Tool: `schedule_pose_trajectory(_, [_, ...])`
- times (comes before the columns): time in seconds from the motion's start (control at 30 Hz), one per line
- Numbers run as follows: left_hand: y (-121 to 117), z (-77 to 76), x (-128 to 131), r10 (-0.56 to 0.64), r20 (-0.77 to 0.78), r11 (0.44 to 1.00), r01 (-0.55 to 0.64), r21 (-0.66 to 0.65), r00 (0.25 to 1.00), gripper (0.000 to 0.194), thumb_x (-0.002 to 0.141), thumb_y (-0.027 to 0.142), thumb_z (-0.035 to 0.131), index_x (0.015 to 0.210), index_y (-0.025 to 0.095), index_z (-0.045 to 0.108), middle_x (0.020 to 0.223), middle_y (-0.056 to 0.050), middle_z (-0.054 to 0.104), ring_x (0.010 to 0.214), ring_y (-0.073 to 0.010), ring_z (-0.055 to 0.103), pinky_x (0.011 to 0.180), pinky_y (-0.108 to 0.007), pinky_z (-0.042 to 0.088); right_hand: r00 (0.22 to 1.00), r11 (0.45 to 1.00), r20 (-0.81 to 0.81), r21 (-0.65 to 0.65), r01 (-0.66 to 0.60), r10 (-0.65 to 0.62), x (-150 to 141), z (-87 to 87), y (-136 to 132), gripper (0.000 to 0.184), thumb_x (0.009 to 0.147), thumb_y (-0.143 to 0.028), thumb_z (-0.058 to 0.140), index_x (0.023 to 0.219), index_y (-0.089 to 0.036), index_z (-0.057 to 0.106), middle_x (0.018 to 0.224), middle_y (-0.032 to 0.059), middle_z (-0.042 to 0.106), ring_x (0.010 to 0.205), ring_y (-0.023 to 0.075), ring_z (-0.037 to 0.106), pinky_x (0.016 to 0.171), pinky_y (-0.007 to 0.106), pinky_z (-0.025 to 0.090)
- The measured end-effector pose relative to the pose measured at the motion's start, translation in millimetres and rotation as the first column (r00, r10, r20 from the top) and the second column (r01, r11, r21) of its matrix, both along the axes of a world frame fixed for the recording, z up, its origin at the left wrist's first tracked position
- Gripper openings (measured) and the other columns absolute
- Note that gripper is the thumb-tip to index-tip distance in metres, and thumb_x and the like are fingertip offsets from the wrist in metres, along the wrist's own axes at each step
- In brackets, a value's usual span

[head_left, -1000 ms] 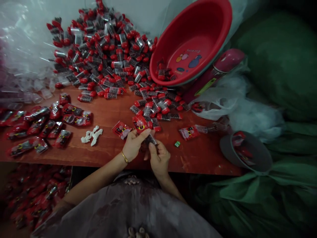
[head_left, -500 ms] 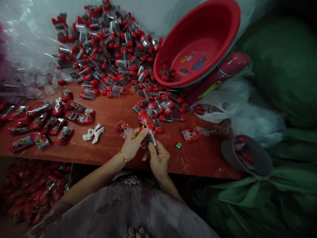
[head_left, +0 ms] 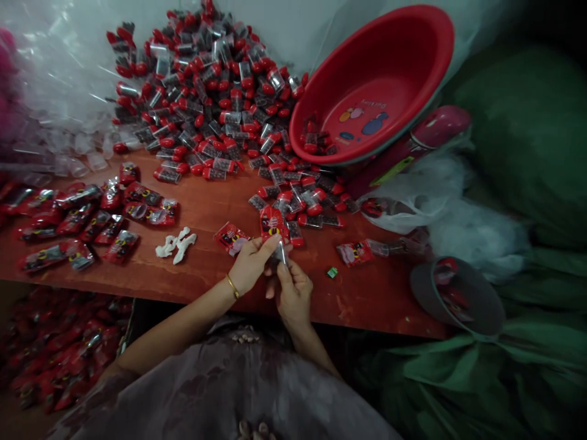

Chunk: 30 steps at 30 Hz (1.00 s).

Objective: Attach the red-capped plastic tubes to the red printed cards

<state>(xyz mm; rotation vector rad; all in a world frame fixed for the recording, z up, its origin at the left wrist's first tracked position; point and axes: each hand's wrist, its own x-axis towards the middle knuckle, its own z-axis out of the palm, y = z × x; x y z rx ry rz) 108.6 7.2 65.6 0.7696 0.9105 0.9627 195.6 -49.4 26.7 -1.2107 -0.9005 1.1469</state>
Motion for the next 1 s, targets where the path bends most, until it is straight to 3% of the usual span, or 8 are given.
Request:
schedule_pose_trajectory(0.13, [-8,-0.6,6,0.010,-0.026,1.000,-0.011,-0.020,1.000,0.045,0.068,0.056,0.064,0.081,0.013,0.063,0.062,-0.001,0.064,0.032,-0.0048,0.042,0.026,-0.017,0.029,0.996,0.998,0.072,-0.020,0.061,-0.060,-2,-4.3,-3,0.029,0.084,-0.044,0.053,0.083,-0.017,0.063,0.059,-0.0024,0.062,0.034,0.0063,0.047,0.034,0.018,0.040])
schedule_pose_trajectory(0.23, [-18,-2.7,5,-0.004,-0.076,1.000,0.005,0.019,0.997,0.043,0.072,0.054,0.061,0.087,0.014,0.063,0.057,0.003,0.060,0.028,-0.0060,0.042,0.024,-0.018,0.029,0.990,0.994,0.102,-0.025,0.102,-0.099,-4,-7.2,-5,0.031,0.082,-0.044,0.055,0.088,-0.016,0.065,0.061,-0.0012,0.064,0.043,0.0092,0.054,0.039,0.020,0.044])
schedule_pose_trajectory(0.37, [-31,-8.1,3,0.064,-0.183,0.994,-0.046,0.101,0.981,0.039,0.076,0.054,0.058,0.075,0.015,0.059,0.045,0.006,0.048,0.028,-0.0049,0.040,0.027,-0.017,0.027,0.995,0.995,0.058,-0.039,0.088,-0.085,-3,-2.0,-2,0.031,0.081,-0.045,0.056,0.090,-0.016,0.066,0.061,-0.0014,0.064,0.051,0.0109,0.058,0.045,0.020,0.047])
schedule_pose_trajectory(0.6, [-17,-5.9,-1,0.066,-0.064,0.989,-0.057,0.135,0.996,0.051,0.072,0.065,0.053,0.060,0.016,0.053,0.048,0.004,0.044,0.042,-0.0055,0.040,0.039,-0.017,0.032,0.998,0.999,0.033,0.008,0.043,-0.044,3,2.4,-3,0.028,0.084,-0.044,0.054,0.085,-0.018,0.062,0.067,-0.0014,0.064,0.035,0.0055,0.047,0.036,0.018,0.040])
schedule_pose_trajectory(0.73, [-8,1.4,7,-0.045,-0.090,0.991,0.056,0.122,0.995,0.053,0.072,0.066,0.052,0.066,0.014,0.060,0.047,0.005,0.041,0.039,-0.0047,0.033,0.036,-0.018,0.025,0.991,0.993,0.073,0.015,0.114,-0.115,6,-2.3,-10,0.028,0.084,-0.044,0.054,0.086,-0.017,0.062,0.062,-0.0025,0.062,0.034,0.0059,0.046,0.036,0.019,0.039])
schedule_pose_trajectory(0.87, [-17,-1.7,19,-0.044,-0.117,0.991,0.058,0.118,0.992,0.047,0.074,0.062,0.054,0.070,0.015,0.057,0.047,0.007,0.040,0.038,-0.0051,0.035,0.036,-0.019,0.028,0.976,0.983,0.116,-0.008,0.184,-0.182,10,-3.2,-14,0.034,0.084,-0.048,0.051,0.087,-0.016,0.063,0.060,-0.0022,0.062,0.035,0.0072,0.047,0.034,0.019,0.037])
schedule_pose_trajectory(1.0, [-28,-13.3,22,-0.044,-0.137,0.993,0.058,0.105,0.990,0.047,0.077,0.063,0.048,0.064,0.018,0.049,0.046,0.007,0.041,0.032,-0.0059,0.035,0.032,-0.021,0.025,0.943,0.973,0.241,0.021,0.231,-0.229,17,-5.7,-12,0.034,0.083,-0.046,0.052,0.092,-0.016,0.065,0.065,0.0002,0.066,0.052,0.0125,0.059,0.047,0.023,0.047])
